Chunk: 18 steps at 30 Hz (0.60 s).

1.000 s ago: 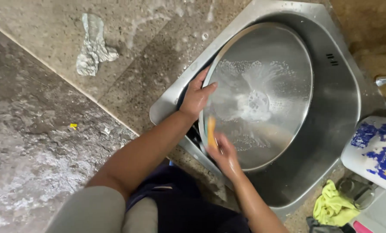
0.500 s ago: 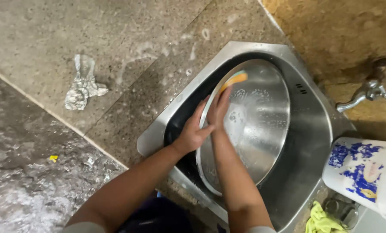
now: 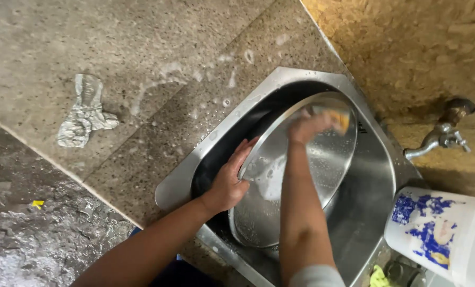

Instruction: The person washes a large metal bowl in a kitchen sink. They use a steel wool scrubber to clean the inside and outside of the bowl under running water, then switch to a sponge to continue scrubbing and rinsing the bowl.

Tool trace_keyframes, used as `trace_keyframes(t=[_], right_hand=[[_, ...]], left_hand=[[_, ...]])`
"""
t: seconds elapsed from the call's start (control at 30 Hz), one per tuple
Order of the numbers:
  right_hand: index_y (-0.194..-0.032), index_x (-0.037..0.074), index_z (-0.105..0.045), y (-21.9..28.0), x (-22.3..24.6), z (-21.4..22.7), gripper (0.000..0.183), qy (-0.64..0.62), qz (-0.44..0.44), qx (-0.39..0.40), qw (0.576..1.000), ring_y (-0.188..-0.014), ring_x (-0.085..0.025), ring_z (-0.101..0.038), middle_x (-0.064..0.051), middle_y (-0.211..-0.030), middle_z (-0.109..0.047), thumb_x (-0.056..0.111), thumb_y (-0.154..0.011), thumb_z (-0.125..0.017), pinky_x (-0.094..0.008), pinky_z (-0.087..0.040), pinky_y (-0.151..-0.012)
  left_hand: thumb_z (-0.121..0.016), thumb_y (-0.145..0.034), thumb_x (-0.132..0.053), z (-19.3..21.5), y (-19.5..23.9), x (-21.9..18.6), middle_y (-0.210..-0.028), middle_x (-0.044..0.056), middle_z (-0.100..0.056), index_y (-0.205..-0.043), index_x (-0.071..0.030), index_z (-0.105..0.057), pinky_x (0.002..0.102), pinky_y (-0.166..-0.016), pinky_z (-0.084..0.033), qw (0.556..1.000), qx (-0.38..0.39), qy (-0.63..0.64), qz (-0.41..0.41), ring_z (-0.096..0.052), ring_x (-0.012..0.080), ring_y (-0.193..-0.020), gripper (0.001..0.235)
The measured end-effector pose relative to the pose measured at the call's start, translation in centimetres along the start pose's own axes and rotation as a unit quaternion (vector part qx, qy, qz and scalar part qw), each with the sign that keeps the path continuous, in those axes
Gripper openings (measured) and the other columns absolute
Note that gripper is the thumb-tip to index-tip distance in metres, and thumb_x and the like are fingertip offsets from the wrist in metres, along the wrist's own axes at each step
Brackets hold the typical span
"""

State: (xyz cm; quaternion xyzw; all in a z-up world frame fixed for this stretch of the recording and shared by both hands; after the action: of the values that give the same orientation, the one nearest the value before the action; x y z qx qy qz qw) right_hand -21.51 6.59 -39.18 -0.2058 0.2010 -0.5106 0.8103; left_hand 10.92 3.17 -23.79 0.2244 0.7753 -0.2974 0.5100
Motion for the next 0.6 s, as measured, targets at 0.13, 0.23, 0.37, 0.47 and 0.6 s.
trace_keyframes(t=[0.13, 0.23, 0.37, 0.47, 0.6], right_hand=[[-0.149, -0.021, -0.034, 8.7, -7.9, -1.5, 0.082, -0.129, -0.145, 0.068, 0.979, -0.15, -0.058, -0.015, -0.05, -0.155, -0.025, 0.034, -0.101, -0.072, -0.062, 0.0, -0.124], [-0.159, -0.011, -0.026, 12.2, -7.0, -9.0, 0.095, -0.187, -0.19, 0.056, 0.962, -0.154, -0.052, -0.011, -0.04, -0.162, -0.02, 0.034, -0.095, -0.08, -0.058, -0.005, -0.129], [-0.16, -0.012, -0.016, 2.6, 0.2, -6.9, 0.095, -0.329, -0.071, 0.087, 0.938, -0.154, -0.052, -0.01, -0.042, -0.161, -0.013, 0.045, -0.106, -0.069, -0.056, 0.0, -0.128], [-0.159, 0.008, -0.04, 5.6, 4.6, 2.3, 0.054, -0.738, -0.225, 0.045, 0.634, -0.146, -0.026, -0.045, -0.02, -0.158, -0.043, 0.038, -0.114, -0.049, -0.036, -0.03, -0.125], [-0.141, 0.007, -0.051, 11.5, 6.8, 4.4, 0.039, -0.566, 0.081, 0.23, 0.788, -0.126, -0.027, -0.054, -0.015, -0.132, -0.059, 0.028, -0.109, -0.049, -0.04, -0.035, -0.114]], left_hand=[[-0.049, -0.062, 0.015, -0.1, 0.3, 0.1, -0.162, 0.023, -0.038, -0.153, 0.007, -0.039, 0.052, -0.127, -0.015, 0.999, 0.016, -0.049, 0.013, -0.022, 0.0442, -0.154, 0.092], [-0.05, -0.064, 0.014, -0.2, 0.1, 1.4, -0.162, 0.023, -0.039, -0.153, 0.006, -0.04, 0.054, -0.126, -0.016, 0.999, 0.004, -0.043, 0.006, -0.022, 0.0455, -0.153, 0.091], [-0.046, -0.062, 0.014, 0.4, -0.2, 1.0, -0.162, 0.024, -0.038, -0.154, 0.006, -0.039, 0.053, -0.127, -0.016, 0.999, -0.007, -0.042, 0.016, -0.022, 0.0451, -0.153, 0.092], [-0.044, -0.062, 0.018, 0.5, 0.1, 0.7, -0.159, 0.028, -0.041, -0.151, 0.008, -0.04, 0.051, -0.127, -0.021, 0.997, -0.019, -0.072, 0.029, -0.028, 0.0438, -0.151, 0.09], [-0.045, -0.071, 0.02, 0.4, -0.9, 1.3, -0.16, 0.026, -0.04, -0.152, 0.007, -0.04, 0.048, -0.126, -0.021, 0.997, -0.039, -0.066, 0.023, -0.027, 0.042, -0.152, 0.082]])
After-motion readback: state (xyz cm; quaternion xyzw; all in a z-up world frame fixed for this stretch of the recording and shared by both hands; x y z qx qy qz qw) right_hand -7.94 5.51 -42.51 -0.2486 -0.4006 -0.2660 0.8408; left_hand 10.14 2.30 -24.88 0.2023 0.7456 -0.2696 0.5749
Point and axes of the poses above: each hand's wrist, its own y-axis away from the middle knuckle, its own z-axis out of the back of the hand, x = y × z, the point moved 1 cm from there along -y, towards the middle knuckle
